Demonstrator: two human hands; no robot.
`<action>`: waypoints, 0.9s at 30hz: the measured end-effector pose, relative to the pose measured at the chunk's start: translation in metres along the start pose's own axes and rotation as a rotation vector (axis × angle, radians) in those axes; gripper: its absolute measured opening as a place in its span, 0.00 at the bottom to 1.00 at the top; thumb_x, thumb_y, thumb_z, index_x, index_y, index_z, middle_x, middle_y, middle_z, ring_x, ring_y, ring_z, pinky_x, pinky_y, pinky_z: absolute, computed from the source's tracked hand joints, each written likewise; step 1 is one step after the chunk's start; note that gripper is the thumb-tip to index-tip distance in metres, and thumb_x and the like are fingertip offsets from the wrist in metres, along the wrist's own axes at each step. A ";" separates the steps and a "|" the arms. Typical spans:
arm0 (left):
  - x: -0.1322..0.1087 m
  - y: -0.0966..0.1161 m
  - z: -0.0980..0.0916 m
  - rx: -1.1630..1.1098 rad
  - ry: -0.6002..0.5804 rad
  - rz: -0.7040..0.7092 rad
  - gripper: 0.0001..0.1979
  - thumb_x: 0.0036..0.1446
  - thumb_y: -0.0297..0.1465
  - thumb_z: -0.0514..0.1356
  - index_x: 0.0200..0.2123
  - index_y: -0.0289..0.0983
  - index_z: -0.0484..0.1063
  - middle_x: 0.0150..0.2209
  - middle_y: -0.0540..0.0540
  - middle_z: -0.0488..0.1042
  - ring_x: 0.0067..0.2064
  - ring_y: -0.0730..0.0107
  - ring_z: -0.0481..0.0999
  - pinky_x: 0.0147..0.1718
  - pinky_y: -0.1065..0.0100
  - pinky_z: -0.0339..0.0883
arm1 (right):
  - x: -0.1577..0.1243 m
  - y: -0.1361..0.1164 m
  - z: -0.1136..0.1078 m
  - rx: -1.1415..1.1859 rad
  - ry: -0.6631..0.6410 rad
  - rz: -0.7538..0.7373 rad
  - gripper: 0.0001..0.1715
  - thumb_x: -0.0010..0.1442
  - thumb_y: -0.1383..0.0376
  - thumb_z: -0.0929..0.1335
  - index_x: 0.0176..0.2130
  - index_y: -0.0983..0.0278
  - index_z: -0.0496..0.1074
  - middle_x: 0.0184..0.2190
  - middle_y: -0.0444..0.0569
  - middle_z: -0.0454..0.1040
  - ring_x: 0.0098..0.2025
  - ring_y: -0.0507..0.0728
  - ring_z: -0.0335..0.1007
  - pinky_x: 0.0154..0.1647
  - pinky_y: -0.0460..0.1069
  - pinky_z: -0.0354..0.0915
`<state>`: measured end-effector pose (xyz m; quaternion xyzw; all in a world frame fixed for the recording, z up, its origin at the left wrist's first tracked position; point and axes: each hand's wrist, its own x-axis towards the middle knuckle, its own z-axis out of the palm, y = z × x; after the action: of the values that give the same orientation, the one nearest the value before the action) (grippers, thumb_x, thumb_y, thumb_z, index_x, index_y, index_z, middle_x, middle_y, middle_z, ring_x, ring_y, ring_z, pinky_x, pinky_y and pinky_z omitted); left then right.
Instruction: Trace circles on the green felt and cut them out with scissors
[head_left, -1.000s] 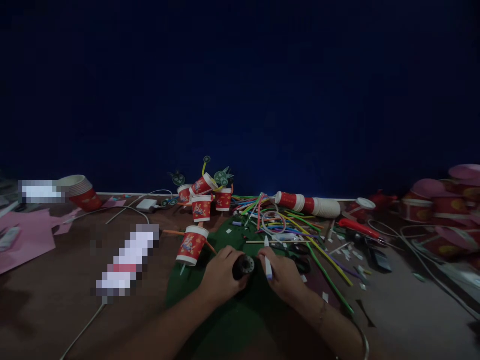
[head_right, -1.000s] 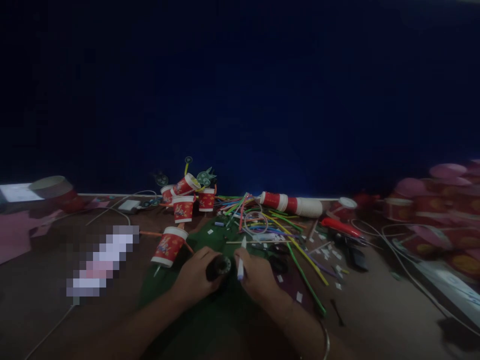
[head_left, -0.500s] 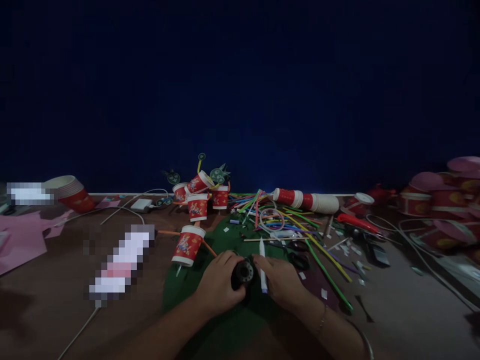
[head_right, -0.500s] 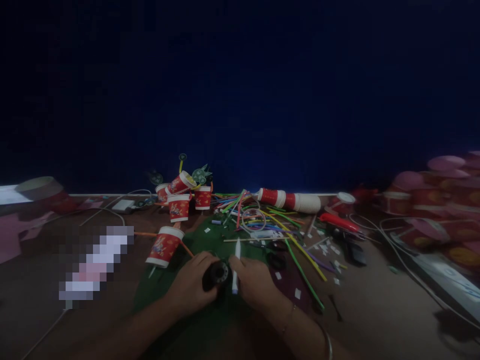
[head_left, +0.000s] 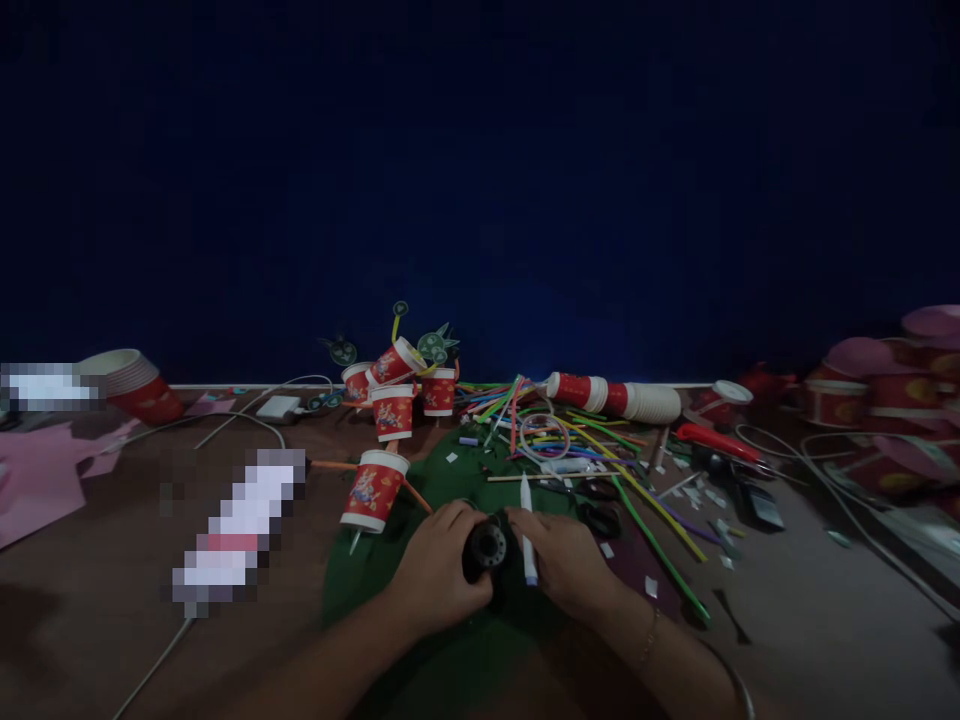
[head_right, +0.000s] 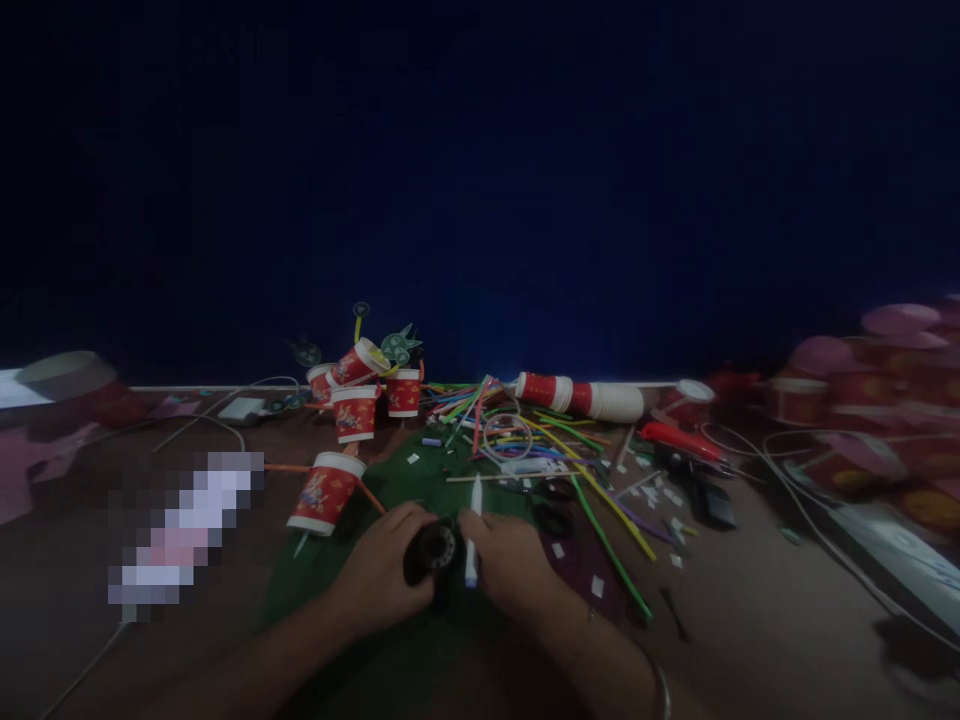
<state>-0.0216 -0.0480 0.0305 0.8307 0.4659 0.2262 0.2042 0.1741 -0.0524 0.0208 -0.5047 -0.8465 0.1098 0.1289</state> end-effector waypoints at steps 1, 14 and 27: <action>0.000 0.000 0.000 0.000 -0.001 -0.004 0.20 0.39 0.26 0.58 0.40 0.40 0.65 0.40 0.46 0.68 0.43 0.62 0.68 0.45 0.62 0.62 | 0.000 0.000 0.001 0.006 0.005 -0.002 0.18 0.56 0.69 0.61 0.47 0.63 0.65 0.33 0.52 0.75 0.37 0.57 0.71 0.36 0.46 0.60; 0.005 -0.001 -0.005 0.012 -0.060 -0.034 0.13 0.41 0.30 0.60 0.34 0.40 0.64 0.36 0.47 0.67 0.41 0.62 0.68 0.40 0.64 0.62 | 0.003 -0.007 -0.014 0.685 0.356 0.127 0.18 0.63 0.59 0.57 0.45 0.63 0.68 0.40 0.51 0.72 0.41 0.56 0.67 0.41 0.48 0.63; 0.006 0.000 -0.005 0.059 -0.059 -0.045 0.12 0.41 0.30 0.60 0.31 0.39 0.61 0.36 0.47 0.67 0.39 0.63 0.68 0.35 0.66 0.60 | 0.009 -0.022 0.001 0.757 0.167 0.173 0.11 0.61 0.62 0.59 0.29 0.63 0.62 0.22 0.40 0.60 0.26 0.51 0.57 0.27 0.45 0.55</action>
<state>-0.0217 -0.0426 0.0353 0.8320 0.4847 0.1831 0.1982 0.1512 -0.0550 0.0279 -0.4984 -0.6871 0.3831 0.3642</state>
